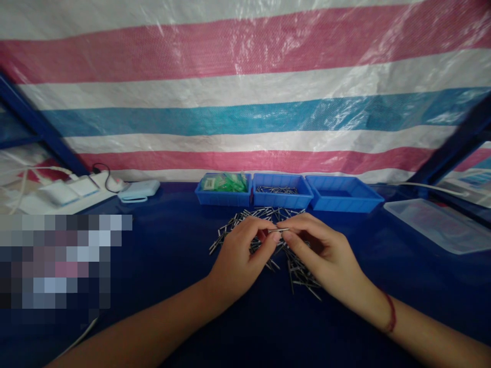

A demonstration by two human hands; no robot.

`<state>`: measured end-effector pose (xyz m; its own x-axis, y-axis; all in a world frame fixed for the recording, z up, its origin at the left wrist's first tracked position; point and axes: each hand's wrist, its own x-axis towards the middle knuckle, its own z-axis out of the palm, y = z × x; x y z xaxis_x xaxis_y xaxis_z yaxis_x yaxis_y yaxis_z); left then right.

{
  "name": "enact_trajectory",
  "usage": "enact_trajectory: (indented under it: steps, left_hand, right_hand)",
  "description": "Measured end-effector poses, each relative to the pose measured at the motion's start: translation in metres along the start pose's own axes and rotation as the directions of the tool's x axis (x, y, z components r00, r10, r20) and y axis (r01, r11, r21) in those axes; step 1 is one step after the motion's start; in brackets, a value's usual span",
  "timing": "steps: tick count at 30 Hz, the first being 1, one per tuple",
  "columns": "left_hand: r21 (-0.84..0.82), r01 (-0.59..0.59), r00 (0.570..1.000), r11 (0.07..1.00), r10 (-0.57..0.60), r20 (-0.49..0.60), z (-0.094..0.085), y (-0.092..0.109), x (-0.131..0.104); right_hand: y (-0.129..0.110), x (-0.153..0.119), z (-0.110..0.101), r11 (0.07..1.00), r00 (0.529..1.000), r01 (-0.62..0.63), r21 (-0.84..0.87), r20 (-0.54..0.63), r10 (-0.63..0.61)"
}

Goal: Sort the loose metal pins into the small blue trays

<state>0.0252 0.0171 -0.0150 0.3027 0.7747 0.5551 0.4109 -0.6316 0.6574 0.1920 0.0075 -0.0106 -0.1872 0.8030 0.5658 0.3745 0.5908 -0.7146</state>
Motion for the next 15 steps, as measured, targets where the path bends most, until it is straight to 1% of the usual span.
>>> enact_trajectory:
  steps: [8,12,14,15]
  left_hand:
    - [-0.014,0.018,0.999,1.0,-0.019,-0.046,0.0004,0.0012,-0.0006]
    - [-0.02,0.018,0.999,1.0,-0.018,-0.033,-0.0001,0.0,-0.0009]
    - [-0.022,0.045,0.999,0.999,-0.045,-0.023,0.0013,-0.0005,-0.0001]
    - [-0.03,0.068,0.997,0.997,-0.069,-0.021,0.0026,-0.0006,0.0004]
  right_hand:
    - [-0.0003,0.0013,-0.0009,0.994,0.993,0.076,-0.078,0.099,-0.069]
    - [-0.0025,0.0,0.0009,0.987,0.98,0.117,-0.114,0.175,-0.096]
    - [-0.0024,0.0019,-0.001,0.983,0.974,0.126,-0.137,0.205,-0.096]
    - [-0.0008,0.0043,-0.0035,0.979,0.975,0.132,-0.158,0.198,-0.1]
